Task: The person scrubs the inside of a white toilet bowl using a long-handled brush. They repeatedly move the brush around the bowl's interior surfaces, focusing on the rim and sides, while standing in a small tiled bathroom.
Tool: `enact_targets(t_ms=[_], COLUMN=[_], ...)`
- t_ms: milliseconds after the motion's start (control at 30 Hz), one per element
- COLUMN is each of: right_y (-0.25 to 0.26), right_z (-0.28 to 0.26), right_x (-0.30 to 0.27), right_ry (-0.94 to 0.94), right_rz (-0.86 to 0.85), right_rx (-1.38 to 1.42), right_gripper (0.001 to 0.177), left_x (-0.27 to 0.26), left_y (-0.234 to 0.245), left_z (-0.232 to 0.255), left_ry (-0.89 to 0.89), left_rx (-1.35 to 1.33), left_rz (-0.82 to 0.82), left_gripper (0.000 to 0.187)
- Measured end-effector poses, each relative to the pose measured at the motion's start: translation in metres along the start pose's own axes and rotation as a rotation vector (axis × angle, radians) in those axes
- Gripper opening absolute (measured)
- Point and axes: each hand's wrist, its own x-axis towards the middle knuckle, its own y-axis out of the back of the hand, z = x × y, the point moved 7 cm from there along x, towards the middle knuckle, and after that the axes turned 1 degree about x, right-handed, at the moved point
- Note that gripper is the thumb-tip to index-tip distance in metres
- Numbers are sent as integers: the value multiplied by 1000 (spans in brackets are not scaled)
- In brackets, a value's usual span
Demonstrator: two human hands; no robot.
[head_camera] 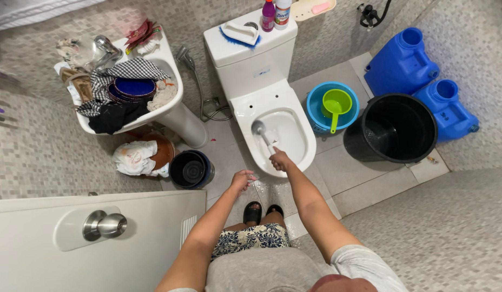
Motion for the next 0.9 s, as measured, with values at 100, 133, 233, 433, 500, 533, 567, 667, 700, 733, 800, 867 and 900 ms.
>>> enact_targets(t_ms=[100, 133, 233, 433, 500, 533, 567, 667, 700, 733, 800, 867, 900], right_y=[9, 14, 26, 11, 15, 16, 19, 34, 38, 43, 51, 54, 54], right_z=[-19, -23, -27, -25, -22, -24, -24, -24, -25, -24, -17, -11, -9], right_x=[8, 9, 9, 5, 2, 1, 0, 0, 2, 4, 8, 14, 15], right_ry=[20, 24, 16, -49, 11, 45, 64, 131, 156, 181, 189, 224, 253], right_rz=[23, 41, 73, -79, -19, 11, 17, 17, 2, -14, -70, -99, -100], right_rx=[182, 243, 294, -174, -381, -483, -610, -973, -1085, -1197, -1417, -1544, -1563], right_gripper=[88, 89, 91, 87, 85, 85, 85, 82, 80, 78, 74, 70, 68], left_x=[0, -2, -7, -12, -14, -13, -12, -11, -10, -8, -6, -4, -3], left_y=[-3, -3, 1, 14, 13, 12, 10, 3, 0, -3, -11, -17, -16], left_z=[1, 1, -2, 2, -3, -2, -1, 0, 1, 1, 1, 2, 3], left_ry=[3, 1, 10, 6, 12, 11, 10, 13, 21, 30, 33, 22, 28], left_rx=[-14, -24, -60, -94, -98, -98, -99, -93, -98, -103, -99, -77, -74], left_rz=[5, 8, 28, 73, 79, 79, 78, 60, 59, 58, 49, 33, 33], left_gripper=[36, 36, 35, 37, 37, 37, 37, 38, 38, 37, 37, 38, 37])
